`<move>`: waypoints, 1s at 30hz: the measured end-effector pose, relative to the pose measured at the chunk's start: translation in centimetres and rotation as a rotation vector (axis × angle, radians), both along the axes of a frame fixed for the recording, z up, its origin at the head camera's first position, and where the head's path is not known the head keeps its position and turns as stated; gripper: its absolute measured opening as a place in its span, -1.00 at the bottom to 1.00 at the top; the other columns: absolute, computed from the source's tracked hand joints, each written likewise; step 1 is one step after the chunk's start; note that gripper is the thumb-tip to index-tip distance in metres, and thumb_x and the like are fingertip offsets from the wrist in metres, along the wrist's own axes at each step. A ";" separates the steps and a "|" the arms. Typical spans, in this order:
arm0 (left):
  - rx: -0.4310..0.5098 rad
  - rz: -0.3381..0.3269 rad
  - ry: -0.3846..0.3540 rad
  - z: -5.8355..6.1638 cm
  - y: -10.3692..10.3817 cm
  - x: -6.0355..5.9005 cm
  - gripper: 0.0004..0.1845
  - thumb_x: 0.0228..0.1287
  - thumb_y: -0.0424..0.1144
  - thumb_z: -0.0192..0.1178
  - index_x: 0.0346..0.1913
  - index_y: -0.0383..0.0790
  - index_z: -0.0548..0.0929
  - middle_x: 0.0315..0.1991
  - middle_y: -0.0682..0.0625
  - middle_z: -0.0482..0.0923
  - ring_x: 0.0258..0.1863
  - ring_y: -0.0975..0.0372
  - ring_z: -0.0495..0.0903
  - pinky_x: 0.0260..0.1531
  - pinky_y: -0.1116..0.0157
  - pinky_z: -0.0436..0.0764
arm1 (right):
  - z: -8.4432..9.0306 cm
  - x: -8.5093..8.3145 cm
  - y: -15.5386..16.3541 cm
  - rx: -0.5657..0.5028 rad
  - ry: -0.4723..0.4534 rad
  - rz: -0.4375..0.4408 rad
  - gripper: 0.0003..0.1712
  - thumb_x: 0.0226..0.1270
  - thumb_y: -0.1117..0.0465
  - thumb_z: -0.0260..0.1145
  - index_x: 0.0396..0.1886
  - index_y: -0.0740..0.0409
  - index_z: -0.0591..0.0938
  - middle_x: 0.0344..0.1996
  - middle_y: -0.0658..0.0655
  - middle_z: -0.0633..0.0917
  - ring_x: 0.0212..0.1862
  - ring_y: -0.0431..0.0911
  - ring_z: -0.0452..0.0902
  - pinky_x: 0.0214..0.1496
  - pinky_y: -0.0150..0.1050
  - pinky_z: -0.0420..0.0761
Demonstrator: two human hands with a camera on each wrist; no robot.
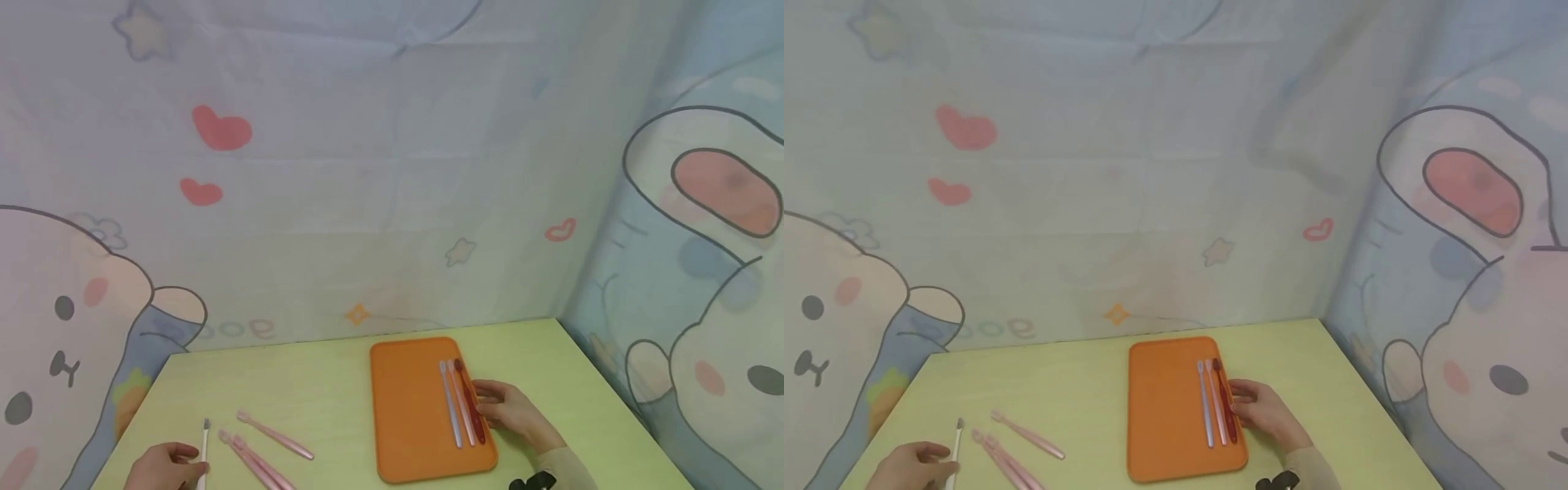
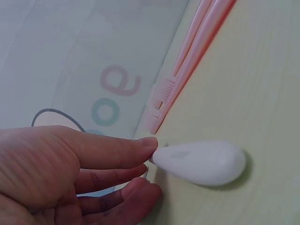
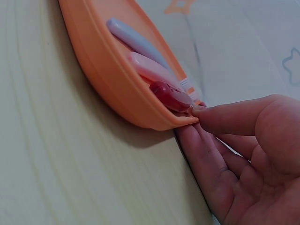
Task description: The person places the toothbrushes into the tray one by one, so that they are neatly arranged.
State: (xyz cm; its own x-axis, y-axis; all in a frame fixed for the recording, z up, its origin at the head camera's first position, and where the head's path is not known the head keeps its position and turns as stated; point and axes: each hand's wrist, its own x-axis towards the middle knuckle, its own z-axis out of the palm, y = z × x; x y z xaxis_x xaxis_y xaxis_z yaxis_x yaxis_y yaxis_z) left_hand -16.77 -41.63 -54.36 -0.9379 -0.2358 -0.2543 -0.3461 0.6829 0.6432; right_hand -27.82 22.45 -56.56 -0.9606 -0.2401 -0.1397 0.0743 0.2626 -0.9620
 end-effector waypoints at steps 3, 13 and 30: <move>0.069 0.018 -0.015 -0.1 0.1 0.0 -0.44 0.21 -0.07 0.57 0.00 -0.55 0.71 -0.37 -0.02 0.69 -0.43 0.13 0.66 -0.37 0.18 0.67 | 0.0 -0.2 -0.1 0.009 0.012 0.009 -0.33 0.47 0.37 0.38 0.51 0.45 0.43 0.36 0.49 0.55 0.12 0.02 0.69 -0.10 -0.14 0.76; 0.374 0.088 -0.015 0.5 0.0 0.7 -0.48 0.29 -0.38 0.50 0.14 -0.72 0.60 -0.24 -0.13 0.74 -0.30 0.09 0.79 -0.24 0.17 0.81 | 0.2 -0.2 -0.1 0.038 0.003 -0.006 -0.33 0.47 0.37 0.38 0.50 0.44 0.44 0.32 0.46 0.60 0.11 0.01 0.68 -0.16 -0.16 0.76; 0.249 0.125 -0.038 -0.4 0.9 -0.1 -0.44 0.14 -0.23 0.62 0.04 -0.62 0.68 -0.36 -0.07 0.73 -0.40 0.11 0.76 -0.33 0.15 0.78 | 0.0 -0.1 -0.1 0.010 0.010 0.012 -0.33 0.49 0.38 0.36 0.50 0.50 0.40 0.35 0.53 0.54 0.12 0.05 0.69 -0.08 -0.11 0.77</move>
State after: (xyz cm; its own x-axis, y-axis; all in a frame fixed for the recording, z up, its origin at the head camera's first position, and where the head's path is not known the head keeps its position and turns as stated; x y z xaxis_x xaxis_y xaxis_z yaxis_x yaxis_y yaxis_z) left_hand -16.86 -40.72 -54.74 -0.8941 -0.2747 -0.3536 -0.4449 0.4556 0.7710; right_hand -27.94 22.34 -56.60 -0.9590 -0.2505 -0.1327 0.0615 0.2731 -0.9600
